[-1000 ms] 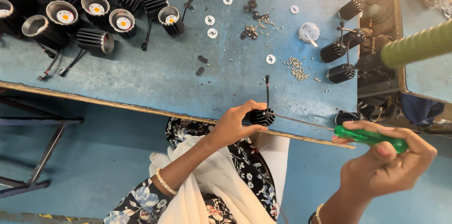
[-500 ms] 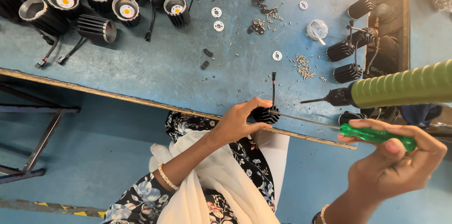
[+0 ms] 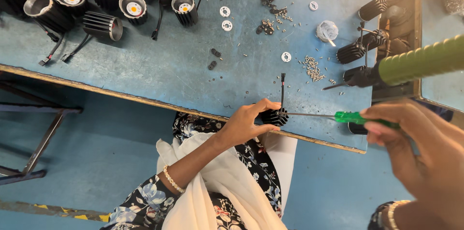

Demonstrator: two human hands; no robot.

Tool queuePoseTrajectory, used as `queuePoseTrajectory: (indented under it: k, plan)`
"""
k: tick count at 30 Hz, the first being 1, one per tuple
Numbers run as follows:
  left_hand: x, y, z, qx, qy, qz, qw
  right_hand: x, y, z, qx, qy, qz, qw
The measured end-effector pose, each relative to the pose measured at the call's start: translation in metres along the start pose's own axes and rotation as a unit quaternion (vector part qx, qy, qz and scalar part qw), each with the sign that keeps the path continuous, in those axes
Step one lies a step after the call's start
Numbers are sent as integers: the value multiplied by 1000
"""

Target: The person assembles multiple LED light components by placing circuit boards into housings, inserting small screws into the bases, and tightening them using an electric screwdriver and a manual screwdriver.

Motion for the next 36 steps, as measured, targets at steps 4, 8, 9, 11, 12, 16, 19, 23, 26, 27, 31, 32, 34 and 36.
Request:
queuePoseTrajectory:
  k: [4,8,9,11,12,16,19,23,26,27,31,32,34,36]
  plan:
    - [3,-1,-1,2,5,6,1000,10,0,12,-49,44,-48,997]
    - [-1,0,-2,-1,-31,-7,999,19,7,11,-21,131,-98,986]
    - [2,-1,-2,5,-13,-1,1000,13,5,11,4,104,-89,991]
    - [9,-3,-2,18,22,12,1000,7,8,16,-52,47,-77,995]
    - [10,-4,-2,19,22,14,999,5,8,18,-79,19,-70,994]
    - [3,-1,-3,8,-10,-1,1000,-10,7,23,-107,-114,-2,988]
    - [2,0,-4,10,-12,4,1000,4,10,23,-90,-28,-32,995]
    - [3,0,-4,17,-5,14,1000,28,18,21,-97,83,-77,989]
    - [3,0,-4,17,4,-3,1000,20,18,21,-139,-5,-34,990]
    - [0,1,-4,13,-7,-3,1000,15,18,20,-153,-44,-10,987]
    - [1,2,-4,18,13,37,999,21,14,22,-158,-31,-19,987]
    - [4,1,-4,27,34,57,997,25,13,22,-145,-5,-25,989]
    - [2,1,-6,35,37,41,998,31,9,22,-120,29,-26,992]
    - [-1,1,-8,46,37,25,998,33,8,16,-96,44,-14,994]
Point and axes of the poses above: each hand's wrist, its own z-axis towards the middle knuckle, its own y-axis out of the palm, x = y × z, the point moved 9 cm from there along z, towards the middle knuckle, and after that the axes turned 9 degrees about -x, right-handed, at the moved point
